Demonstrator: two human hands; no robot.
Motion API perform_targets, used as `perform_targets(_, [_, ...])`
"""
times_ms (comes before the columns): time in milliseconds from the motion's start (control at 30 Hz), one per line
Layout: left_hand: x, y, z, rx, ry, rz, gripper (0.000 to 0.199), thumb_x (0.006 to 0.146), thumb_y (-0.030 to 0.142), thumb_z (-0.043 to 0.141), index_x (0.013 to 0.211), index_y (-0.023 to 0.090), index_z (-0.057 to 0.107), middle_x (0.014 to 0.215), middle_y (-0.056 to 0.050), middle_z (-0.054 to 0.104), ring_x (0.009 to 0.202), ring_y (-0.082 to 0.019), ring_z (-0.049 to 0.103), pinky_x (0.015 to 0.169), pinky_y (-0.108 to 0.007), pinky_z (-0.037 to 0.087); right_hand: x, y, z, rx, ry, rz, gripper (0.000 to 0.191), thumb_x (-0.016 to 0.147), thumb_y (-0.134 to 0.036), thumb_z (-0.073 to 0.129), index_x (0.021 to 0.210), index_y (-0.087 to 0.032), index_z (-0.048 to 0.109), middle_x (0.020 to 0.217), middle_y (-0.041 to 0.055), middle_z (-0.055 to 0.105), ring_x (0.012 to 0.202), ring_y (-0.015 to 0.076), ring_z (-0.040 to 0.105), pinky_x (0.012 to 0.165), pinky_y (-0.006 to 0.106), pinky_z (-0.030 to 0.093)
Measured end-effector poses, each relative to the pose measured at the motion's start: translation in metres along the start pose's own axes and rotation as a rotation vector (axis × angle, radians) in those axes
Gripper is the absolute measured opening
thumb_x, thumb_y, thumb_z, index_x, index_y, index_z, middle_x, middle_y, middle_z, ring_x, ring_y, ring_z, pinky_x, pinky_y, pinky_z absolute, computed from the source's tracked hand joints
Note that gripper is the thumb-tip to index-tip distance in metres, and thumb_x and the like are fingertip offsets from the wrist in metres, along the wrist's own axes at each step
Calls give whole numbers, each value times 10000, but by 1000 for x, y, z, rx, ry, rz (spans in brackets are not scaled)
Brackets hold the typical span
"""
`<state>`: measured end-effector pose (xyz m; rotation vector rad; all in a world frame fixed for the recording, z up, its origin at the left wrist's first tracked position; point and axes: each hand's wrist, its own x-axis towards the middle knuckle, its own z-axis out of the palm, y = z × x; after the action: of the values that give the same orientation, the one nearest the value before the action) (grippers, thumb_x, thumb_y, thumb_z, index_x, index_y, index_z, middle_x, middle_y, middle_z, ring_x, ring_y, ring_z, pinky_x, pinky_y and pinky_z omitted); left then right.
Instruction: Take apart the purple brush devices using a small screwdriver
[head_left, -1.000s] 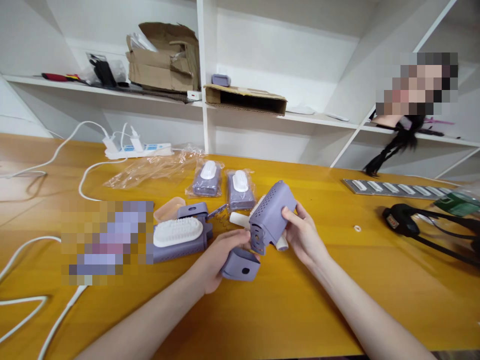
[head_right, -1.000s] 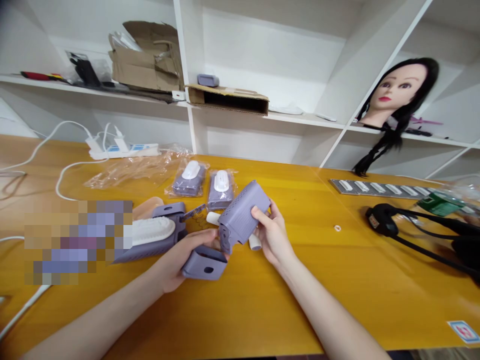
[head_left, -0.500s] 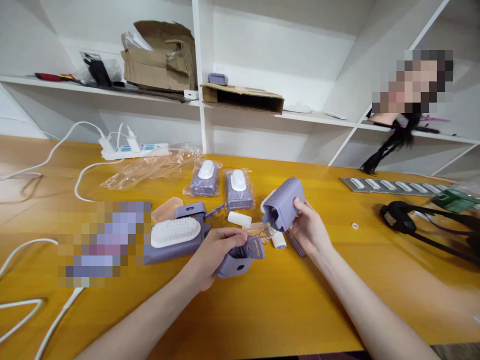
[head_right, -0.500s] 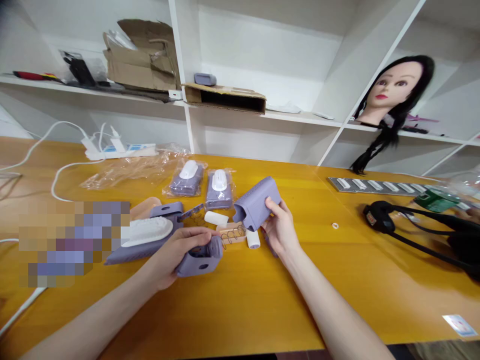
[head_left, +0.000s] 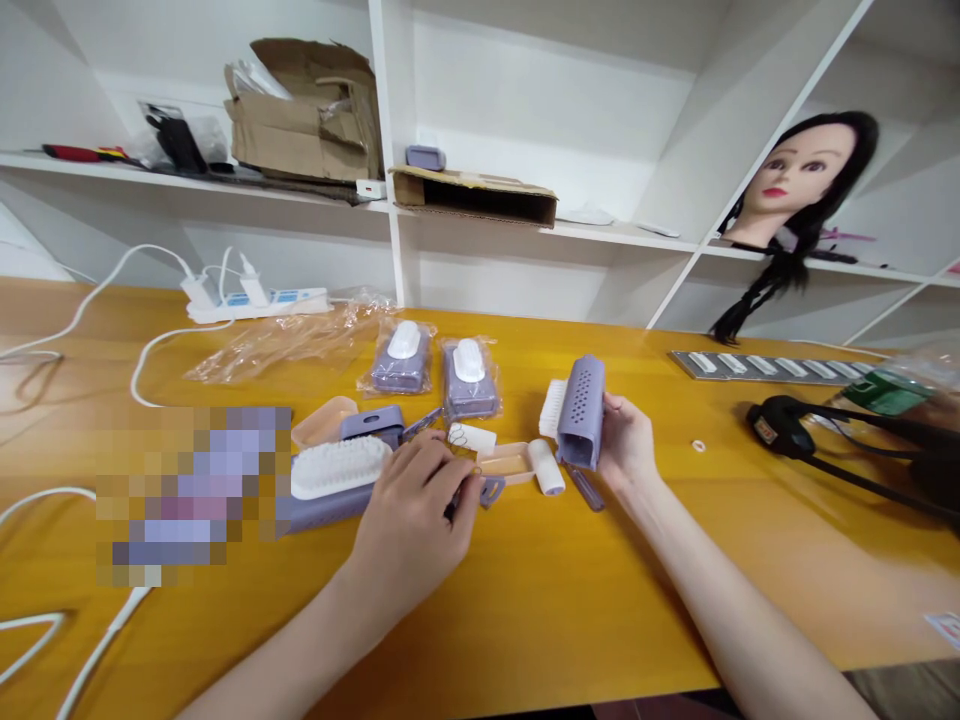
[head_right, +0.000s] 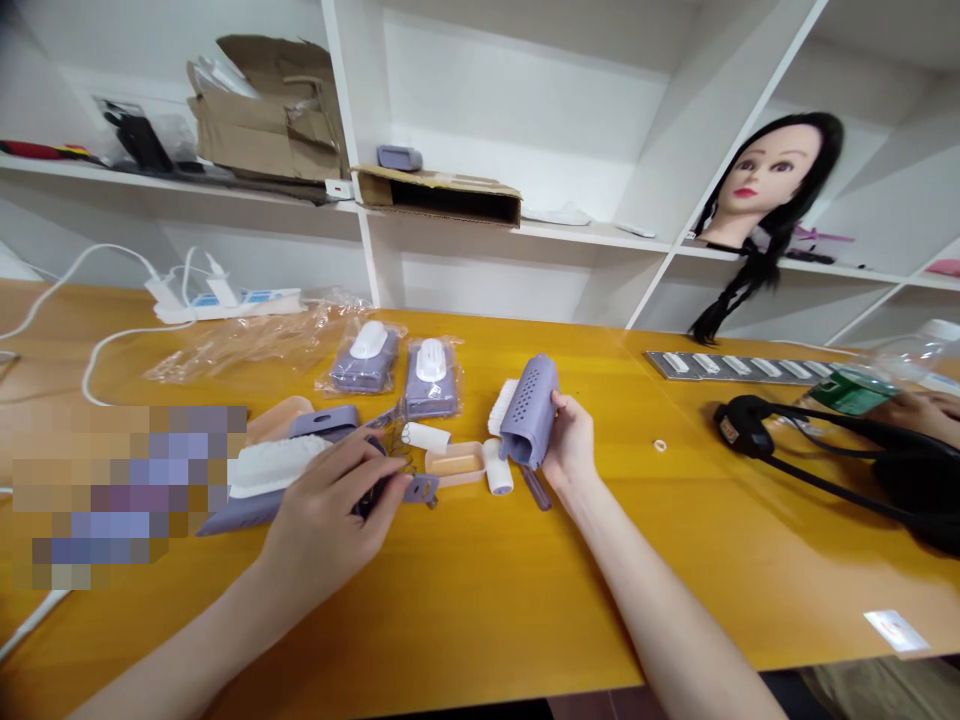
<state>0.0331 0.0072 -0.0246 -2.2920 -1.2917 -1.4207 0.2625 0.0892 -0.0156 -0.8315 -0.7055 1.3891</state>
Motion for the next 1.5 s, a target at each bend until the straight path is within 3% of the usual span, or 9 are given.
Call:
perform_targets(133, [-7, 3, 2, 168, -252, -138, 172, 811, 173, 505, 690, 139, 622, 702, -72, 588, 730, -229, 583, 683, -407, 498, -8, -2, 11, 21, 0, 107, 297, 730, -475, 621, 857, -206, 604, 688, -8, 667, 613, 166, 617, 591, 289, 506])
perform_targets(267, [-6, 8, 3, 254, -513, -261, 178, 828, 191, 454, 734, 155, 601, 752, -73, 598, 758, -248, 579, 708, -427, 481, -12, 0, 15, -17, 0, 104, 257, 706, -427, 676, 845, -219, 615, 665, -40, 658, 557, 130, 586, 540, 250, 485])
perform_targets(400, [-5, 13, 5, 295, -614, -314, 186, 844, 209, 407, 796, 161, 579, 823, -86, 592, 815, -271, 576, 731, -443, 464, -13, 3, 15, 7, 8, 89, 214, 702, -388, 686, 813, -216, 623, 684, -38, 667, 562, 120, 588, 527, 231, 468])
perform_targets(667, [-14, 14, 12, 375, -575, -301, 235, 869, 250, 371, 949, 136, 560, 955, -120, 555, 920, -300, 511, 799, -477, 434, -14, -1, 17, 78, 50, 151, 182, 719, -363, 645, 797, -200, 620, 676, -25, 668, 564, 126, 581, 583, 250, 464])
perform_targets(833, [-18, 12, 13, 365, -496, -245, 382, 862, 370, 411, 1131, 123, 526, 1066, -147, 548, 1062, -352, 463, 891, -569, 373, -17, -1, 18, 35, 66, 162, 201, 720, -394, 638, 748, -197, 611, 623, -20, 651, 523, 132, 570, 531, 255, 453])
perform_targets(1000, [-11, 13, 7, 102, -346, -165, 579, 825, 402, 481, 1317, 128, 347, 1307, -176, 427, 1213, -328, 388, 982, -519, 356, -33, 7, 32, 44, 16, 167, 258, 743, -431, 645, 852, -197, 637, 712, -8, 685, 600, 138, 612, 565, 244, 500])
perform_targets(1133, [-8, 15, 7, -181, -363, -129, 755, 797, 374, 533, 1413, 166, 149, 1436, -171, 325, 1317, -274, 324, 1021, -428, 372, -55, 16, 45, -24, -36, 266, 335, 760, -475, 635, 944, -196, 645, 840, 23, 699, 686, 145, 638, 587, 229, 531])
perform_targets(1333, [-9, 16, 11, -304, -267, -213, 578, 843, 245, 463, 1384, 172, 272, 1348, -132, 490, 1190, -215, 508, 944, -342, 460, -68, 20, 50, -29, -68, 335, 373, 761, -509, 620, 979, -207, 637, 897, 30, 700, 692, 144, 652, 591, 235, 567])
perform_targets(1500, [-7, 17, 9, -275, -203, -241, 555, 822, 201, 455, 1361, 134, 340, 1349, -151, 487, 1245, -225, 458, 1004, -357, 410, -66, 23, 50, -27, -57, 342, 294, 800, -428, 611, 983, -199, 634, 865, 22, 699, 630, 116, 639, 538, 209, 563])
